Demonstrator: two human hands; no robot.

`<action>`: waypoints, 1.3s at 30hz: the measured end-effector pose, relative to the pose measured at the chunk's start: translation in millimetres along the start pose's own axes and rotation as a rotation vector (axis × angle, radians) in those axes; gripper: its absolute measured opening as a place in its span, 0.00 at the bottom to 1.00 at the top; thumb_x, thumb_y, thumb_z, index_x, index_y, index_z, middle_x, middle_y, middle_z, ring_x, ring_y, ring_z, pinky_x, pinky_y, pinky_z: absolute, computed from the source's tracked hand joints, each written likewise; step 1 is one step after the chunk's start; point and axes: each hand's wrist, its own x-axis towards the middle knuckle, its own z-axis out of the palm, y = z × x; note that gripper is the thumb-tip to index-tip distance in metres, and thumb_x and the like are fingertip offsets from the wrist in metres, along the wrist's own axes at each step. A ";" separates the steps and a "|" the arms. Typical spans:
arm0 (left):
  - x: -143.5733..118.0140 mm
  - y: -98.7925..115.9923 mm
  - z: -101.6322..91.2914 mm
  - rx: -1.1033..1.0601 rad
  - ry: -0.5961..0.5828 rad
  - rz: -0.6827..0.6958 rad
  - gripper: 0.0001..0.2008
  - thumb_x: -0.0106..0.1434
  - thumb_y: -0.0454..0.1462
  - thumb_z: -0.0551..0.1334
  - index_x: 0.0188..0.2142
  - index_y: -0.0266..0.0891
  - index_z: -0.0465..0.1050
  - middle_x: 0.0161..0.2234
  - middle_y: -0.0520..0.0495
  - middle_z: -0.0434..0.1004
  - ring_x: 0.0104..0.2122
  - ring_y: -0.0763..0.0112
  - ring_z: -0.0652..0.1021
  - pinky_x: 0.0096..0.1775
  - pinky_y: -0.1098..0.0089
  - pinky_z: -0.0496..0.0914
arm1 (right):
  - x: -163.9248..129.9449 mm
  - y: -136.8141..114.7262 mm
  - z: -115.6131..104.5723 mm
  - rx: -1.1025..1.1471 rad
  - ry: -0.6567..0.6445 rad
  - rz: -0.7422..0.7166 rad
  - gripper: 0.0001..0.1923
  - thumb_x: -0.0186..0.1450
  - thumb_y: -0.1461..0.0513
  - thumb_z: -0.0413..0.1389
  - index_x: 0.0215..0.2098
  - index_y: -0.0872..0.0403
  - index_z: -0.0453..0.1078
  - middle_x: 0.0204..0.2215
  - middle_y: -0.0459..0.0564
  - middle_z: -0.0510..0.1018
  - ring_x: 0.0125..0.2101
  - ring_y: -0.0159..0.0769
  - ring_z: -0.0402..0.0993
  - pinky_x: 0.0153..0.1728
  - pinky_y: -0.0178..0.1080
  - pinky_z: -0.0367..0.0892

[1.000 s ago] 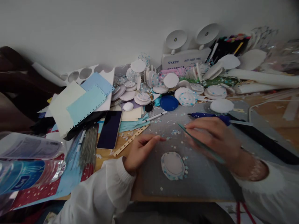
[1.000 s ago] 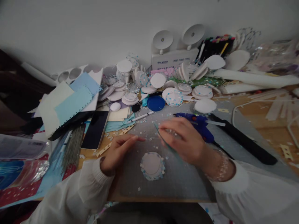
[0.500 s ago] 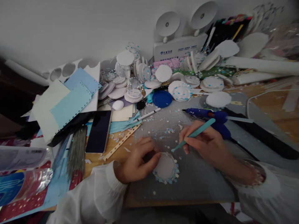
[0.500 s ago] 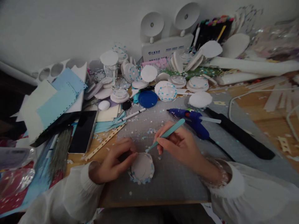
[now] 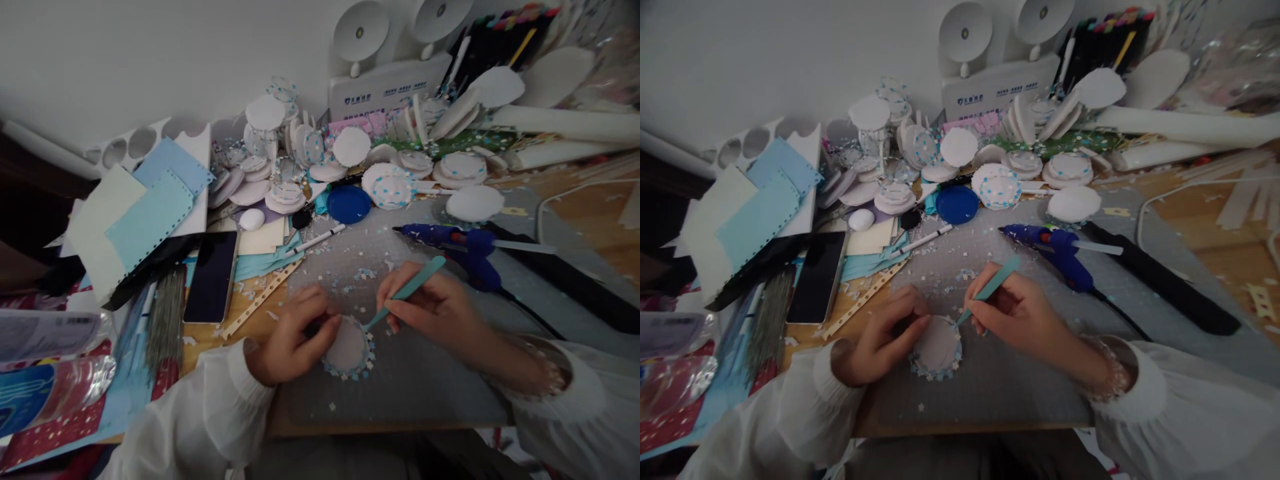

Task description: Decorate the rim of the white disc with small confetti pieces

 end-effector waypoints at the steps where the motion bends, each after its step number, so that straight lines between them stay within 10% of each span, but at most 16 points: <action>1: -0.1 -0.1 0.2 0.002 0.003 0.000 0.11 0.66 0.35 0.54 0.27 0.38 0.63 0.26 0.49 0.65 0.29 0.70 0.66 0.33 0.68 0.60 | 0.2 0.3 0.0 0.003 0.002 0.001 0.05 0.63 0.62 0.56 0.29 0.51 0.66 0.27 0.43 0.72 0.19 0.28 0.71 0.19 0.33 0.72; 39: -1.1 1.0 -2.4 -0.092 -0.038 -0.021 0.10 0.68 0.34 0.53 0.29 0.37 0.63 0.29 0.48 0.66 0.31 0.69 0.67 0.34 0.69 0.62 | -0.3 0.3 2.6 0.084 0.029 0.134 0.07 0.62 0.59 0.59 0.29 0.52 0.68 0.27 0.45 0.72 0.22 0.29 0.70 0.21 0.34 0.71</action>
